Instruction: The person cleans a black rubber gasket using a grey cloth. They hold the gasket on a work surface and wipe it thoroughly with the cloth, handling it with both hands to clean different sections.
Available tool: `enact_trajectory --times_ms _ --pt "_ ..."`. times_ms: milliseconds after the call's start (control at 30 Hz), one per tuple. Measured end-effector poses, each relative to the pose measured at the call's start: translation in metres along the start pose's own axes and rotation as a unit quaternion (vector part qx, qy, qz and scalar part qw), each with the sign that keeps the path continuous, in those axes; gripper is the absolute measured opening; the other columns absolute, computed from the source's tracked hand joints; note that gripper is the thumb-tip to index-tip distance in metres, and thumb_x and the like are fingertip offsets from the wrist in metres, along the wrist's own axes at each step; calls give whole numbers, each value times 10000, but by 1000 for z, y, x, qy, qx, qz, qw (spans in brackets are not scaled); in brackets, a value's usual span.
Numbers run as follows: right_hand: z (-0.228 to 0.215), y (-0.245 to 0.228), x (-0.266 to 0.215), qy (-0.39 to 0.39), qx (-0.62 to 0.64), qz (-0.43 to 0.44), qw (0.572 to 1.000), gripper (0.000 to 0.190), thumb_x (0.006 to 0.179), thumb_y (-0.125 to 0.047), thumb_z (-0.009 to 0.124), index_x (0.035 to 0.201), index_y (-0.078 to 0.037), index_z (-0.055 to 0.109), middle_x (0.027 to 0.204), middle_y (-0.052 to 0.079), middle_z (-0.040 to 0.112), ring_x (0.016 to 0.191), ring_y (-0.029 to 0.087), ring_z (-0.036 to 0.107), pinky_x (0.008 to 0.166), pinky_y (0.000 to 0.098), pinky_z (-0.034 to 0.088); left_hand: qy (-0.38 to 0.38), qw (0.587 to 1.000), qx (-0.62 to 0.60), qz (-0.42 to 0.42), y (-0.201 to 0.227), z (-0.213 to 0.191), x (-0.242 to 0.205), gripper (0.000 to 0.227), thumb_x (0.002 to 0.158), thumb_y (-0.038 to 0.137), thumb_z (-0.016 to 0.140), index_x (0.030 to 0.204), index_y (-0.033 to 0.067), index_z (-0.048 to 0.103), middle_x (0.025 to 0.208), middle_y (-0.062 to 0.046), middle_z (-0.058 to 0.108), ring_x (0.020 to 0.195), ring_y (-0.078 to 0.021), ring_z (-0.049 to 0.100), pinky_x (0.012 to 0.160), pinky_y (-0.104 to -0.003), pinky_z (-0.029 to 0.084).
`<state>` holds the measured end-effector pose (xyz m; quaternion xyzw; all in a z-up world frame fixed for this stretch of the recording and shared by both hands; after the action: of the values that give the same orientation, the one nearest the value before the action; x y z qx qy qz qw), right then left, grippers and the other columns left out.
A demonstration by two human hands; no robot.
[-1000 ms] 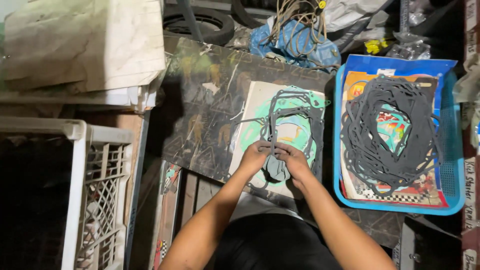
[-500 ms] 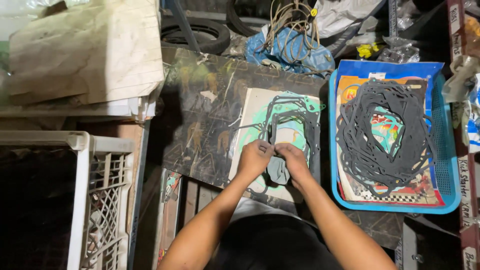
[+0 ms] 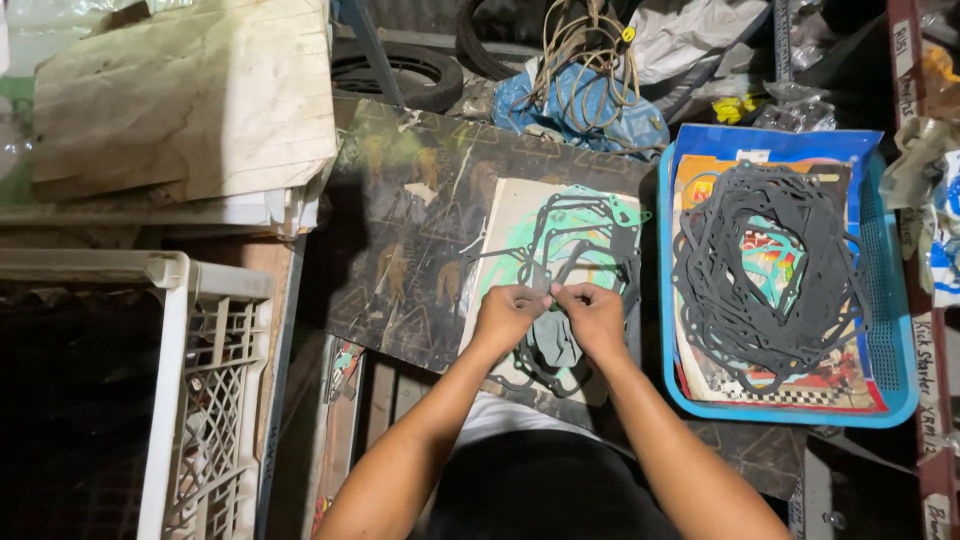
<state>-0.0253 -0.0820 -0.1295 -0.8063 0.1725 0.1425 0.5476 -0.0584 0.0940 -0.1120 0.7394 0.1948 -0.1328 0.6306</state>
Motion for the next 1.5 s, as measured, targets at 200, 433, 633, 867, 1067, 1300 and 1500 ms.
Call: enact_trajectory --times_ms 200,433,633,867,1067,1300,1500 --pt "2 2 4 6 -49 6 999 226 795 -366 856 863 -153 818 604 -10 633 614 110 581 633 281 482 55 998 8 -29 12 -10 -15 248 845 281 786 1024 111 806 769 -30 779 743 -166 722 728 -329 566" --pt "-4 -36 -17 13 54 -18 998 156 872 -258 791 907 -107 804 726 31 655 759 126 571 737 275 472 107 993 -12 -40 10 -18 -14 224 872 318 724 1006 156 800 841 -8 791 827 -190 735 788 -353 557" --pt "-13 -63 -15 -19 6 -88 996 121 864 -230 798 850 -110 788 705 16 667 735 130 584 732 288 484 201 939 136 243 77 -34 -31 208 916 149 703 1059 -2 694 1019 -250 712 1055 -469 657 966 -544 477" --pt "-26 -131 -16 -11 88 -151 985 146 930 -274 754 983 -140 774 727 -14 686 713 75 611 720 238 511 28 983 90 157 122 -30 -13 199 954 242 662 1005 89 779 835 -169 757 883 -405 733 765 -467 568" --pt "-63 -174 -28 69 396 -83 912 197 996 -235 640 1076 -73 719 798 4 625 729 103 660 747 232 571 -2 983 -19 185 177 -53 1 181 980 94 595 979 -2 748 610 -118 696 447 -171 655 445 -279 536" --pt "-35 -193 -22 17 606 -28 795 278 1039 -363 596 1126 -113 679 1125 73 749 1038 203 716 994 425 573 -62 953 82 286 245 -67 -28 203 975 96 583 833 50 721 522 -62 654 458 -177 663 529 -304 540" --pt "0 -170 -23 44 422 -153 892 178 1022 -197 659 979 -32 709 883 124 766 820 157 732 800 384 634 -81 928 203 303 248 -71 -28 234 943 152 605 726 98 677 537 -71 660 598 -306 697 615 -379 543"
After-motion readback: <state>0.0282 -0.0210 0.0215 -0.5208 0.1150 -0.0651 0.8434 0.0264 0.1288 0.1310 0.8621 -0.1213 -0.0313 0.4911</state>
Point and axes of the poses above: each hand's wrist, its own x-axis towards the middle knuckle, its own z-axis out of the palm, y = z × x, the point moved 6 cm from there along x, towards the middle knuckle
